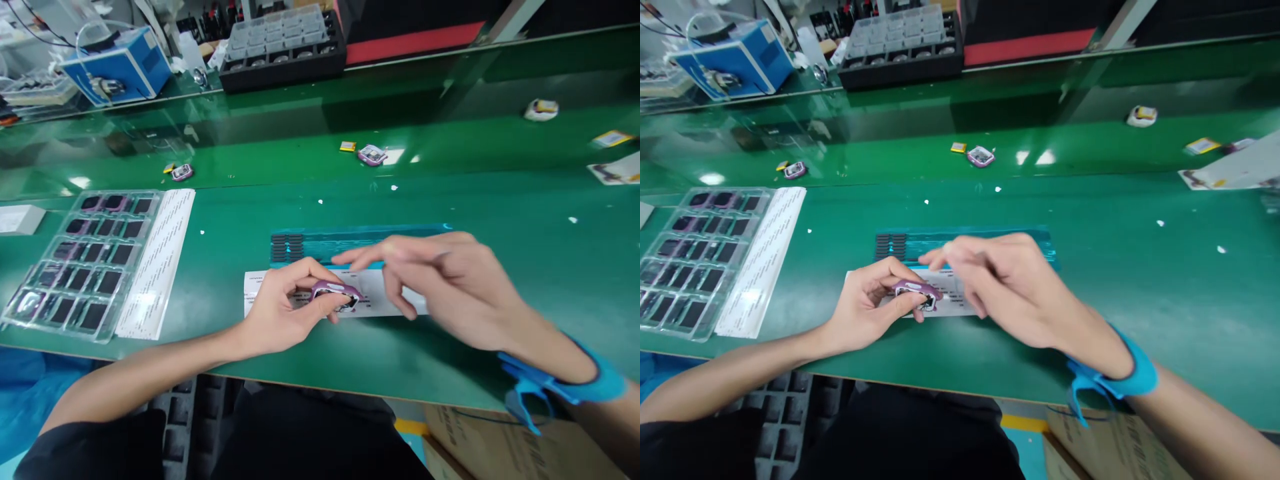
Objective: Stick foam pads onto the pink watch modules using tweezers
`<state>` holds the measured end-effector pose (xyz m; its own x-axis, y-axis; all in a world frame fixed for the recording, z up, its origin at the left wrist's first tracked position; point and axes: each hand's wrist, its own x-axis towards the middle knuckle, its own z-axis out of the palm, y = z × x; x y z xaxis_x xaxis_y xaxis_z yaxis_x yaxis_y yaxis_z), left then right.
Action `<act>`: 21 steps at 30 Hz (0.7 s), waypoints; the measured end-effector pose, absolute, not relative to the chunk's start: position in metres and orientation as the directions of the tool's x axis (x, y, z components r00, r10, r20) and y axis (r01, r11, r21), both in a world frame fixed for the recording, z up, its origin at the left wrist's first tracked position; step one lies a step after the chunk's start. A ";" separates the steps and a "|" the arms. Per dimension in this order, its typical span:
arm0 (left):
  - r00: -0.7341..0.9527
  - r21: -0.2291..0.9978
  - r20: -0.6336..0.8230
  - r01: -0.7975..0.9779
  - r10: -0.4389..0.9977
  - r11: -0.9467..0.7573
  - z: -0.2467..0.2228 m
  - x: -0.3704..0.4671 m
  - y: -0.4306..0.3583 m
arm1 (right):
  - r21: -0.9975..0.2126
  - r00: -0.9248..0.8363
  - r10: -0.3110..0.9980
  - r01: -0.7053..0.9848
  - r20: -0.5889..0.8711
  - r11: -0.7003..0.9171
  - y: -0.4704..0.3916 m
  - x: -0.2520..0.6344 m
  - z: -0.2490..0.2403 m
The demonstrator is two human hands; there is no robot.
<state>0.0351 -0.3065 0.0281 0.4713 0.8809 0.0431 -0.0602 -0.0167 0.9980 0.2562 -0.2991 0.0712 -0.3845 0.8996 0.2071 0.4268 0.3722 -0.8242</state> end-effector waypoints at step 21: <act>0.747 0.772 0.219 0.261 0.627 -0.580 0.014 0.030 -0.304 | -0.942 -0.172 0.978 0.331 -0.120 -0.057 -0.312 0.300 0.036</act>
